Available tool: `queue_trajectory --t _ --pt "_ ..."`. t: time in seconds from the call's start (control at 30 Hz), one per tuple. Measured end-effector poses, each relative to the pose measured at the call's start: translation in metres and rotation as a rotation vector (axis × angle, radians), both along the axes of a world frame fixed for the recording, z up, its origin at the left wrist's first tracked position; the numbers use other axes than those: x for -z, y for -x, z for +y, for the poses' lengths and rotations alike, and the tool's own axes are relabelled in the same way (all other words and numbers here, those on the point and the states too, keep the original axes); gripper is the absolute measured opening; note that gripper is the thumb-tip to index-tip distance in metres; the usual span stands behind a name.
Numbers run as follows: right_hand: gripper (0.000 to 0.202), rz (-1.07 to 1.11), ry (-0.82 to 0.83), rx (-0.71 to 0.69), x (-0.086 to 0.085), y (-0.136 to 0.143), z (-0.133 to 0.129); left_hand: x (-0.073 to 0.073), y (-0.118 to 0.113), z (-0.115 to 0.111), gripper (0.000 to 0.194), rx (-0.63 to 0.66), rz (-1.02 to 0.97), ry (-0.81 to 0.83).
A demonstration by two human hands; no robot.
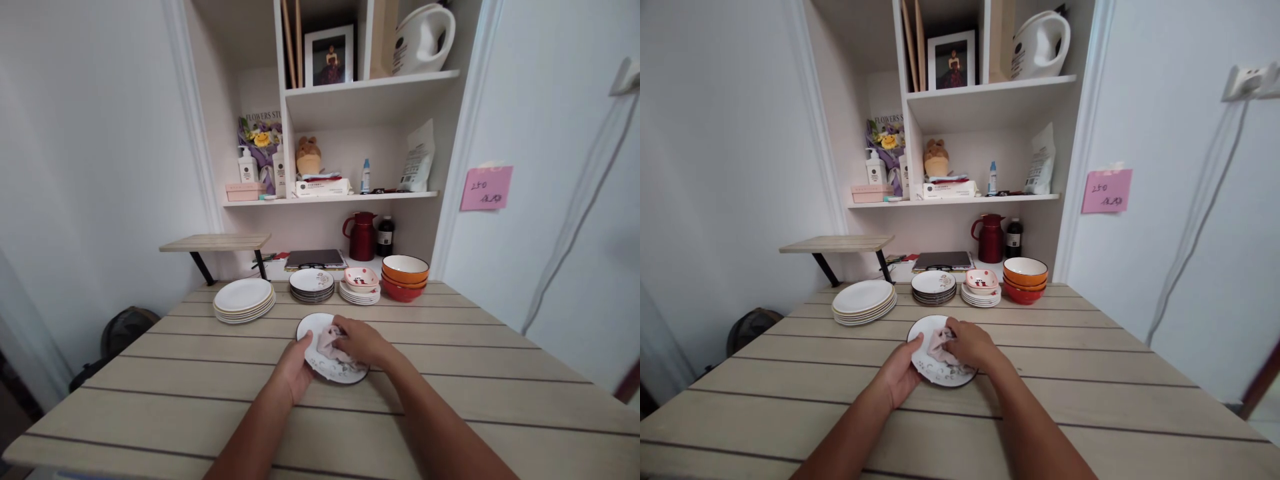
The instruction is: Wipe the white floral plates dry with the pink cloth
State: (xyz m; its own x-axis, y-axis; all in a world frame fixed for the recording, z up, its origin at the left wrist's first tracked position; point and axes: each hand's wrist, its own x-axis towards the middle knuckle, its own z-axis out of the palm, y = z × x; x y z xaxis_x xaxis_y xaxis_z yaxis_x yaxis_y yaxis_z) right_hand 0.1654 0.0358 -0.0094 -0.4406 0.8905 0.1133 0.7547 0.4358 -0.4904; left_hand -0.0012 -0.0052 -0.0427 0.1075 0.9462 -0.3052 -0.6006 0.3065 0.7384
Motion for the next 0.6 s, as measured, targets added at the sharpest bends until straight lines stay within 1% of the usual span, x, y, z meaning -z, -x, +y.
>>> queue_trajectory --t 0.1,0.17,0.23,0.33,0.4,0.5,0.6 --pt "0.025 -0.003 0.046 -0.114 -0.004 -0.003 -0.006 0.0 -0.001 0.0 0.036 0.005 0.005 -0.004" --pt "0.024 0.039 0.065 -0.19 -0.004 0.001 -0.01 -0.001 -0.002 0.0 0.034 0.004 0.008 -0.01" --pt "0.026 0.109 0.047 -0.214 -0.002 0.01 -0.011 -0.002 -0.003 0.0 0.032 0.005 0.009 -0.024" --pt "0.028 0.183 -0.031 -0.159 0.004 0.023 -0.011 -0.003 -0.005 0.001 0.029 0.01 0.008 -0.048" --pt "0.031 0.181 -0.069 -0.118 0.007 0.029 -0.009 -0.003 -0.006 0.002 0.028 0.012 0.007 -0.057" --pt "0.033 0.096 -0.084 -0.019 0.007 0.029 -0.006 -0.001 -0.005 0.004 0.029 0.007 0.006 -0.055" --pt "0.033 0.015 -0.066 0.061 0.004 0.02 -0.004 0.001 -0.002 0.004 0.031 -0.005 0.009 -0.036"
